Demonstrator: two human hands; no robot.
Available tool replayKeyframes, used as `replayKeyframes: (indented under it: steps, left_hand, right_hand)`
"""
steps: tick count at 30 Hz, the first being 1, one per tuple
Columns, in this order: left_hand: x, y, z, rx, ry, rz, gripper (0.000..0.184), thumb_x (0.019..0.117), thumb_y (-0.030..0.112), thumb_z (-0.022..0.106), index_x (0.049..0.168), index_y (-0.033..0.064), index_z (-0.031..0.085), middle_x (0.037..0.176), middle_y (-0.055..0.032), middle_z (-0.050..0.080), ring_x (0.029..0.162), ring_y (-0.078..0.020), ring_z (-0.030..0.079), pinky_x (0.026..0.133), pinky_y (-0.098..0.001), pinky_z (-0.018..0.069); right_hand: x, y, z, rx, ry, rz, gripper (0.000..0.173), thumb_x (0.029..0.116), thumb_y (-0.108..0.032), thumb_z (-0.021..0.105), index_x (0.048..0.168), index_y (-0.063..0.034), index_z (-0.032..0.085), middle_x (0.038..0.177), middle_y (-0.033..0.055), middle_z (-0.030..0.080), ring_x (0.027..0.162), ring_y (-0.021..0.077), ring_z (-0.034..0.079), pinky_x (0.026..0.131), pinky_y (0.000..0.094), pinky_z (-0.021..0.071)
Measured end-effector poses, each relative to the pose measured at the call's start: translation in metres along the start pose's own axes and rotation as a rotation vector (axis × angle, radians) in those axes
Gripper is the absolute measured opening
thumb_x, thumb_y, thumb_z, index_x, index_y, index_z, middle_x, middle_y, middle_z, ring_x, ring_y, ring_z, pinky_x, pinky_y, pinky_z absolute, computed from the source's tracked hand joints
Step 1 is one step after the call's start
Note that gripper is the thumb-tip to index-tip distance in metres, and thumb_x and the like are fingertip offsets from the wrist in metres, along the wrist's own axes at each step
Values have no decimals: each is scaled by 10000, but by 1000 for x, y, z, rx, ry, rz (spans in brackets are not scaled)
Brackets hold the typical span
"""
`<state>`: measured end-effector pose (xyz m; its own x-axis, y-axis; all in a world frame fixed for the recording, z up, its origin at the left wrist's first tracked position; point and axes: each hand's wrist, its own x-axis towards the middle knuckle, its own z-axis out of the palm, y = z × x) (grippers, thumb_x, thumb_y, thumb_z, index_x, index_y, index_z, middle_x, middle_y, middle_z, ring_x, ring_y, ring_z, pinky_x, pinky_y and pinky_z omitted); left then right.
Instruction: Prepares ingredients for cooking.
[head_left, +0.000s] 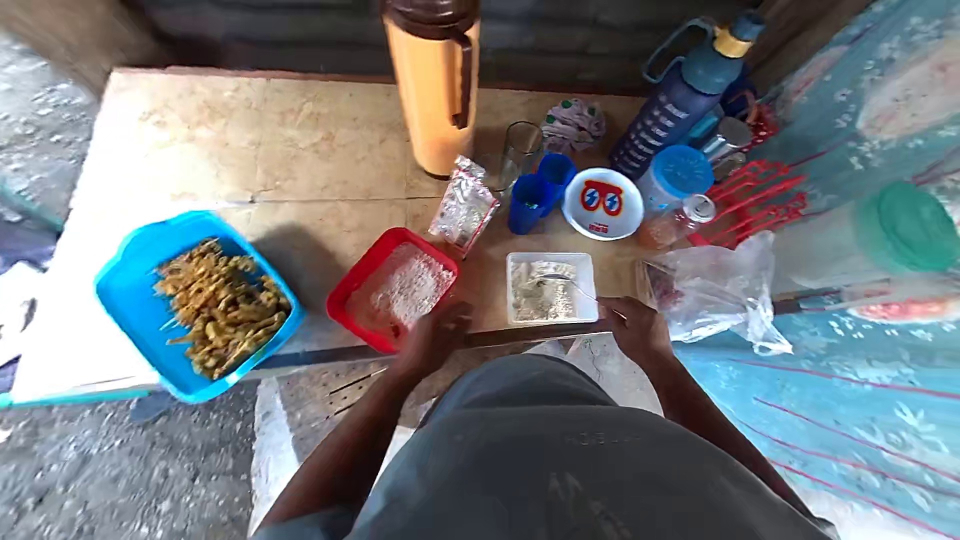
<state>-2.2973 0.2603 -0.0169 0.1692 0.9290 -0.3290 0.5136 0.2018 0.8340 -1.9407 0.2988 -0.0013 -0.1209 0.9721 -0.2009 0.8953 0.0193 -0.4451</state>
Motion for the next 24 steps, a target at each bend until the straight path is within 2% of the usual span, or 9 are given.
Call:
replayKeyframes:
  steps: [3, 5, 7, 8, 10, 13, 16, 18, 24]
  left_hand:
    - [-13, -32, -45, 240, 354, 133, 318, 1042, 185, 573, 1293, 8, 652, 1344, -191, 642, 1198, -329, 648, 993, -520, 543]
    - [-9, -56, -77, 411, 468, 75, 396, 1031, 207, 582, 1349, -26, 613, 1444, -281, 540, 1369, -474, 482, 1116, -639, 392]
    - [-3, -67, -98, 471, 461, -92, 564, 1008, 223, 625, 1479, -50, 476, 1538, -351, 394, 1457, -551, 318, 1172, -684, 273]
    - [-1, -68, -104, 482, 428, -185, 651, 1006, 248, 637, 1537, -38, 393, 1560, -357, 354, 1463, -559, 299, 1165, -689, 274]
    - [8, -70, -112, 495, 324, -303, 694, 1022, 298, 621, 1580, 7, 330, 1520, -359, 412, 1398, -549, 420, 1107, -712, 349]
    - [20, -74, -116, 488, 205, -328, 511, 1051, 341, 569, 1451, 26, 527, 1304, -351, 606, 1230, -544, 579, 998, -743, 421]
    - [31, -76, -103, 388, 65, -390, 474, 1100, 354, 462, 1324, -39, 606, 1228, -327, 648, 1187, -482, 622, 1017, -684, 438]
    - [28, -80, -95, 302, 94, -387, 451, 1109, 320, 442, 1257, -61, 633, 1167, -301, 673, 1125, -438, 655, 992, -641, 472]
    - [0, -62, -83, 155, 244, -411, 411, 1109, 250, 446, 1294, -79, 609, 1209, -311, 657, 1171, -438, 633, 1022, -620, 453]
  right_hand:
    - [-4, -3, -4, -29, -162, 68, 332, 1087, -236, 497, 1323, -148, 714, 1280, 145, 708, 1198, 341, 672, 1040, 588, 502]
    - [-3, -12, 5, -104, -251, 110, 361, 1099, -256, 455, 1378, -211, 680, 1317, 133, 691, 1222, 357, 652, 1030, 620, 483]
    - [-5, -20, 12, -67, -122, 90, 339, 1088, -240, 485, 1338, -202, 711, 1225, 152, 714, 1095, 380, 695, 925, 639, 519]
    - [-6, -23, 14, -36, -27, 75, 322, 1079, -225, 508, 1311, -192, 730, 1180, 158, 726, 1032, 387, 711, 873, 640, 535]
    - [-5, -28, 15, -33, 31, 100, 318, 1075, -212, 516, 1312, -196, 727, 1169, 151, 727, 1012, 382, 715, 853, 633, 544]
    - [-5, -31, 16, -101, -109, 231, 346, 1096, -246, 468, 1366, -232, 683, 1280, 124, 698, 1149, 372, 676, 945, 638, 509]
    - [-14, -34, 23, -77, 5, 264, 336, 1085, -235, 487, 1336, -220, 710, 1247, 136, 710, 1081, 393, 698, 873, 647, 528]
    - [-18, -37, 24, -80, -29, 317, 349, 1092, -245, 463, 1352, -219, 695, 1274, 138, 701, 1130, 393, 683, 907, 650, 515]
    - [-32, -26, 33, -3, 53, 350, 346, 1099, -279, 468, 1326, -179, 710, 1296, 133, 707, 1184, 381, 674, 980, 648, 497]
